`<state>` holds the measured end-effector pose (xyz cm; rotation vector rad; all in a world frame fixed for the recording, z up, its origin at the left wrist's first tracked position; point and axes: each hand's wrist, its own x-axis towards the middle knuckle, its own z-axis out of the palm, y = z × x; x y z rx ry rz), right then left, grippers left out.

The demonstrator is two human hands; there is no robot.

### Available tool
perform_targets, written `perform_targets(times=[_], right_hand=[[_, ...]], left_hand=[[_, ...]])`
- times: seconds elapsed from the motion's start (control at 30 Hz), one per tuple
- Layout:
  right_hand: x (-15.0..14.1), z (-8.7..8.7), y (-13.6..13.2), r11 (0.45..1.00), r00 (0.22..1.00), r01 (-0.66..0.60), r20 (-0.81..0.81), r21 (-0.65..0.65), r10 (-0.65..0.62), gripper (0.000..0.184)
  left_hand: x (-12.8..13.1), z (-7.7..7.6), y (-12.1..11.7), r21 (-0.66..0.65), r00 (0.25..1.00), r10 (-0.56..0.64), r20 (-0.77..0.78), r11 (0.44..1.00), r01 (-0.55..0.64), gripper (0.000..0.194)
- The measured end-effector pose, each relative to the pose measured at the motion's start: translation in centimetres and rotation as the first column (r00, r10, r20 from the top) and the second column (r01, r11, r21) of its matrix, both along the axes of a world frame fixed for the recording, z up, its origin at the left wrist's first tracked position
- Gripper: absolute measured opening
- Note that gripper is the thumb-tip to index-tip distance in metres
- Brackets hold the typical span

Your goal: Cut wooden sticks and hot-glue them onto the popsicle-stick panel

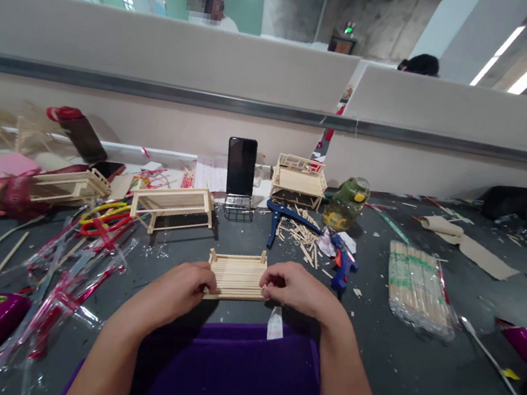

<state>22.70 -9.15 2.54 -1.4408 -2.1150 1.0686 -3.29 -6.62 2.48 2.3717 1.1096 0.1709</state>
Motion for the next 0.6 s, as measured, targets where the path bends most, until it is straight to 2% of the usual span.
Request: perform_targets(times=[0.3, 0.6], right_hand=[[-0.02, 0.05, 0.03, 0.999, 1.000, -0.019, 0.013, -0.026, 0.020, 0.013], [-0.12, -0.32, 0.10, 0.999, 0.995, -0.032, 0.090, -0.005, 0.032, 0.013]], left_hand=[[0.04, 0.59, 0.03, -0.001, 0.999, 0.017, -0.039, 1.000, -0.017, 0.030], [0.10, 0.81, -0.01, -0.019, 1.000, 0.001, 0.004, 1.000, 0.000, 0.027]])
